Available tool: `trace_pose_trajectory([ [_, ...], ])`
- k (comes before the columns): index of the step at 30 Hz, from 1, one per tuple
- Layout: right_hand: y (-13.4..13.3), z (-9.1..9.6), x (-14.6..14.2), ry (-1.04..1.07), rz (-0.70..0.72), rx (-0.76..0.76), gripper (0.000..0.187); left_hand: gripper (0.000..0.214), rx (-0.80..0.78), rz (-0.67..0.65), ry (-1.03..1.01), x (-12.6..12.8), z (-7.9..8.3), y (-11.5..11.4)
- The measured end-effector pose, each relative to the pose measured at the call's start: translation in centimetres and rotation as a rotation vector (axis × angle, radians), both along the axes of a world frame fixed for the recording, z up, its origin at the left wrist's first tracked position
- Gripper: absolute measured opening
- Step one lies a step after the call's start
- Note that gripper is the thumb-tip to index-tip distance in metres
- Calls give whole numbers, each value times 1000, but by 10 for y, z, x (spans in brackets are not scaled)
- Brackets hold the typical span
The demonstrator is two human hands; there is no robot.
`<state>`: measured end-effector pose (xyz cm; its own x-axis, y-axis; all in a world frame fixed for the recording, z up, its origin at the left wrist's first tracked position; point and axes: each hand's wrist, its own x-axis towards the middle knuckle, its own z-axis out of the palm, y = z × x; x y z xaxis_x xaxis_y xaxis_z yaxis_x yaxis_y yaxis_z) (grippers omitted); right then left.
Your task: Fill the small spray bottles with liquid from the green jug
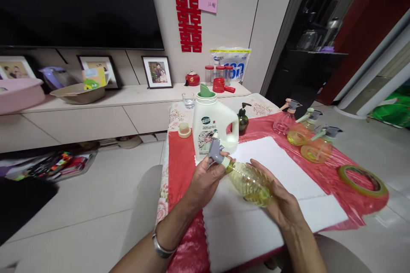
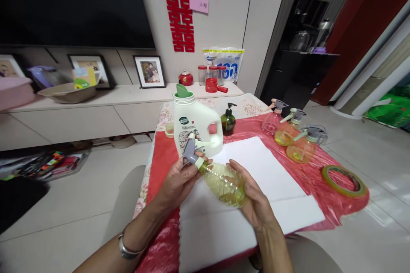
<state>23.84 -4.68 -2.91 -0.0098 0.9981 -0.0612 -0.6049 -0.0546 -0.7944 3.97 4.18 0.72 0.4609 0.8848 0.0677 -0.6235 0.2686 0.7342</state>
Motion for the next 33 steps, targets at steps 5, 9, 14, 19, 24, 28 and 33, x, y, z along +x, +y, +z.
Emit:
trace_pose_trajectory([
  [5,0,-3,-9,58,-53,48,80,40,-56,106,-35,8,7,-5],
  [9,6,-5,-15,59,-139,-16,65,37,-4,103,-61,12,11,-7],
  [14,3,1,-20,30,-49,66,79,33,44,127,-68,16,14,-8],
  [19,-2,-3,-17,-41,87,69,95,37,69,144,-52,11,18,-4],
  [24,2,-16,-13,-27,197,85,98,42,81,131,-47,7,18,-4],
  [28,2,-9,-18,-18,50,5,88,41,75,149,-48,9,15,-5],
  [33,-3,3,-21,-47,46,22,112,41,89,172,-45,9,14,-4],
])
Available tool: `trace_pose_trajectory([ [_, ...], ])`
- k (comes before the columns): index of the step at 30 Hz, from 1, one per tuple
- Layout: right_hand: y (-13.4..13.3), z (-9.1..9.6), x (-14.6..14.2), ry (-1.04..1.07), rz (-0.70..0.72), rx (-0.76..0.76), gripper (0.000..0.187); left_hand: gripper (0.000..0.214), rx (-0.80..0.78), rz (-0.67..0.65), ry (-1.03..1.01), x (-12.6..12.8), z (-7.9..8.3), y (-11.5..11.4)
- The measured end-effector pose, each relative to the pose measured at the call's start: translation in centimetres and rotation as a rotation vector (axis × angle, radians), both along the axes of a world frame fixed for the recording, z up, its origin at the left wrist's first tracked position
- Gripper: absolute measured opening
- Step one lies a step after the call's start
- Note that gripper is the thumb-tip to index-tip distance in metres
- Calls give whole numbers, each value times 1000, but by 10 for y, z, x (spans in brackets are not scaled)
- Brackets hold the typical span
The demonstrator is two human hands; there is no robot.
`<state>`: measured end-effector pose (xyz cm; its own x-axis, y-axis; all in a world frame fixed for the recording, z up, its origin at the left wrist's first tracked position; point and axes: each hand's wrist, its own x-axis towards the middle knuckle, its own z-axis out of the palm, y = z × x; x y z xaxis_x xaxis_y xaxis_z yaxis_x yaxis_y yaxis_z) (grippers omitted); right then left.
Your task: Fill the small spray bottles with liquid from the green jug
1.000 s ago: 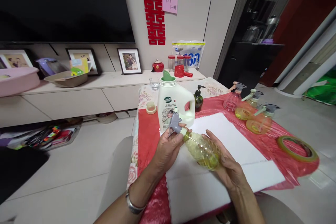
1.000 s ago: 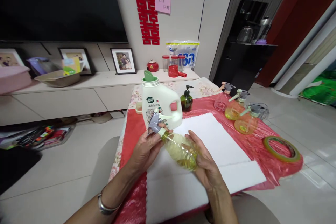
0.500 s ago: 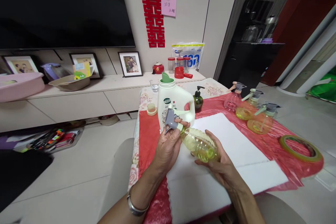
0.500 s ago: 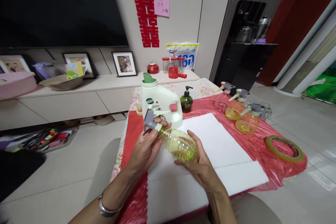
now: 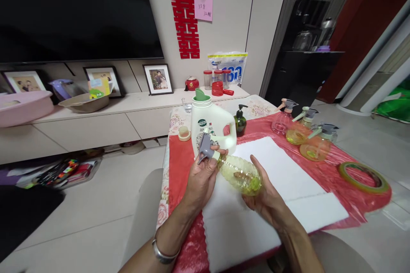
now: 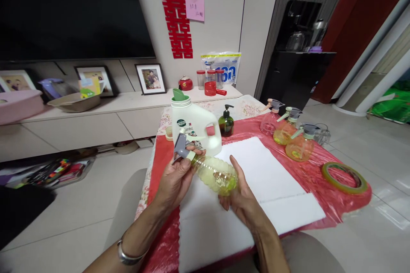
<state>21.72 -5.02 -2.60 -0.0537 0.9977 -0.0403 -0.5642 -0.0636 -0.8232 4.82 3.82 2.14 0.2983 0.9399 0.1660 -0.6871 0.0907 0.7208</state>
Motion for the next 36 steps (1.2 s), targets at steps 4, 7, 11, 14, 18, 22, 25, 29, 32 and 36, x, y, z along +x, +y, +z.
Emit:
trace_pose_trajectory([
  [4,-2,-6,6,-39,99,22,110,44,5,-29,0,-3,6,1],
  [7,2,-15,9,-37,204,91,94,44,10,-56,0,-4,9,0],
  [11,8,-17,7,-17,20,37,84,39,27,3,-3,-2,4,-1],
  [14,8,-12,4,-48,-122,10,90,38,48,57,32,1,0,-1],
  [18,3,-9,6,-152,-7,94,107,35,53,86,24,-1,3,1],
  [22,3,-18,10,-90,133,95,93,36,51,22,16,-5,9,1],
  [25,6,-24,11,-46,124,84,81,38,36,-11,19,-5,8,-1],
  [29,8,-23,9,-92,-108,70,65,39,45,78,54,-2,2,-3],
  [32,7,-20,10,-244,-250,102,89,39,62,126,78,-1,-1,-3],
  [36,8,-27,13,-242,-111,101,87,38,65,48,55,-2,1,-3],
])
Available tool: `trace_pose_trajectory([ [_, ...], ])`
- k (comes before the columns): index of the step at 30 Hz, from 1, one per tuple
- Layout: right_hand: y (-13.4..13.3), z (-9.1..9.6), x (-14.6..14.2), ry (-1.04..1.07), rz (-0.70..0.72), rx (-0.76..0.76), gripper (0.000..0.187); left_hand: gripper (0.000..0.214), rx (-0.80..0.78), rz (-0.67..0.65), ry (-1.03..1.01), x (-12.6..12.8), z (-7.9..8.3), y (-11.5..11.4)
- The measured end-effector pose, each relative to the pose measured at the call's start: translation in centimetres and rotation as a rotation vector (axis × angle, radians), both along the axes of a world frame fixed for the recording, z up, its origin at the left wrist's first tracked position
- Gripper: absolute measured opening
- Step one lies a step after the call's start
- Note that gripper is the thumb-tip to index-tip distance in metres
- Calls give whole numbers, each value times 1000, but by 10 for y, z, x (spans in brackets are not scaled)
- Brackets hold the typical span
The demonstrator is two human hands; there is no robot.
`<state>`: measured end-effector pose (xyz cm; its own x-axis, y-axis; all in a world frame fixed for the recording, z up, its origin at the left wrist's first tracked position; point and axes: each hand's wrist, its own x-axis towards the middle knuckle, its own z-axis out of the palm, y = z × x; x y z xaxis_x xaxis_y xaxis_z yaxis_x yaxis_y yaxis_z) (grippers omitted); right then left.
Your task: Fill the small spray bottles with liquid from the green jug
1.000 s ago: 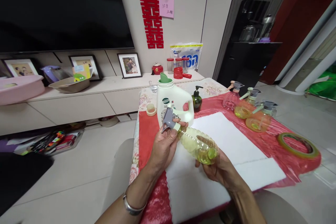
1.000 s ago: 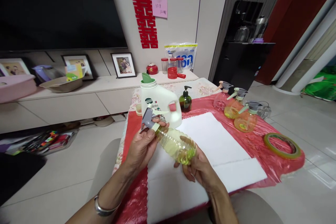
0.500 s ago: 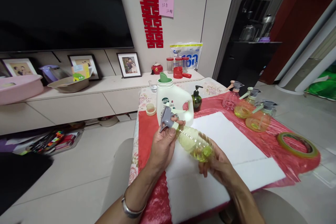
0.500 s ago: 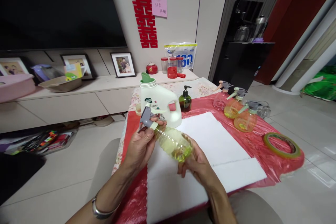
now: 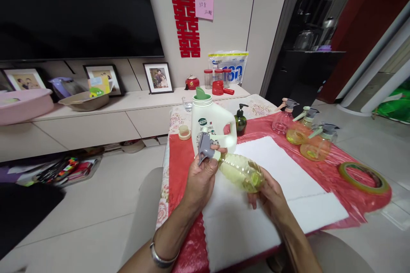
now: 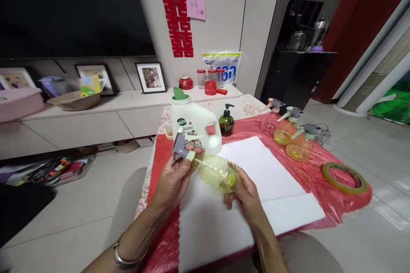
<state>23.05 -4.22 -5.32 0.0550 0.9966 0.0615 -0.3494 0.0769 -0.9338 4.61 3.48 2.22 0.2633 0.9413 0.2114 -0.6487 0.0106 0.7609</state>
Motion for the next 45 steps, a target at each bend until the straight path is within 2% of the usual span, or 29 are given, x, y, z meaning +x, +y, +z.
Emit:
trace_pose_trajectory([
  [3,1,-7,-2,44,78,-60,88,38,7,-52,10,-1,3,0],
  [7,0,-1,-5,51,51,-69,80,37,20,26,30,1,2,0],
  [10,-2,7,-5,2,19,-8,98,37,19,77,23,2,0,1],
  [13,-1,7,-3,24,112,14,96,37,20,61,14,1,1,1],
  [17,0,-2,-3,164,263,-66,88,36,40,-5,30,-1,4,2],
  [20,0,-4,-4,188,309,-126,94,35,62,-33,26,0,5,2],
  [22,0,-1,-5,197,293,-137,98,35,63,-19,32,1,6,3],
  [27,0,8,-8,223,225,-42,92,33,68,90,65,3,9,4],
  [29,0,8,-7,261,246,-47,83,32,68,90,77,4,10,3],
  [32,-1,2,-4,309,233,-85,63,35,73,65,106,5,9,3],
  [34,0,-3,-2,321,216,-118,59,34,87,51,115,7,8,3],
  [40,1,-6,-1,309,228,-231,68,38,128,-52,92,15,0,-1],
  [45,2,2,-7,218,172,-256,66,62,106,-175,296,19,-8,-12],
])
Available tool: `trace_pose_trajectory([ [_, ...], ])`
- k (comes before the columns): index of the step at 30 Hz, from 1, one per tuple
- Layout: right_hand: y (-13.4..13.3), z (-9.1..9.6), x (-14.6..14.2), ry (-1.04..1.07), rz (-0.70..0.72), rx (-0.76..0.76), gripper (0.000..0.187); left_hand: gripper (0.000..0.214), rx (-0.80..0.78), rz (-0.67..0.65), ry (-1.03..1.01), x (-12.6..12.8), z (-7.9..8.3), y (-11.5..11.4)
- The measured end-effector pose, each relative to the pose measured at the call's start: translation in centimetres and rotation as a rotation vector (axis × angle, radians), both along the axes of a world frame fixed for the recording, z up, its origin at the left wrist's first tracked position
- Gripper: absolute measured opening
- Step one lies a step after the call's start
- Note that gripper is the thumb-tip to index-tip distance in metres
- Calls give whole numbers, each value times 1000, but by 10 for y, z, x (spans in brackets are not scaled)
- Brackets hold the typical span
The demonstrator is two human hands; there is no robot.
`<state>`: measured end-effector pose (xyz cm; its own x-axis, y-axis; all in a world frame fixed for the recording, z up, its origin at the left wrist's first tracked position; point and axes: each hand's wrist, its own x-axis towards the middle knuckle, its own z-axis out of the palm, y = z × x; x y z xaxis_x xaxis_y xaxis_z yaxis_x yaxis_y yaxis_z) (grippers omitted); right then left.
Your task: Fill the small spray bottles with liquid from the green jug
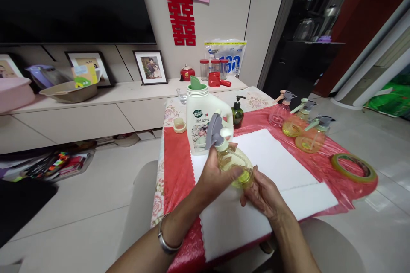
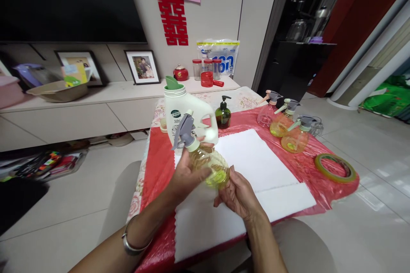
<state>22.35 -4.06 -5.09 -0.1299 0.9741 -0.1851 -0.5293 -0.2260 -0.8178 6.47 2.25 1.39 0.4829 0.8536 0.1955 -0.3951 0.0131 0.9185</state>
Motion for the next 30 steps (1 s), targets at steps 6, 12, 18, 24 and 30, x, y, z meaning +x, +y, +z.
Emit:
trace_pose_trajectory([
  [6,1,3,2,-259,-200,36,61,69,123,-11,227,9,-6,-2],
  [12,-1,6,15,-623,-620,219,56,79,326,218,385,25,-29,4],
  [18,0,19,-2,-1080,-506,446,67,79,481,269,466,35,-61,1],
  [24,10,26,-5,-1019,-361,386,71,86,565,243,441,32,-69,6],
  [30,22,29,18,-1045,-402,339,57,109,466,186,448,29,-81,10],
])
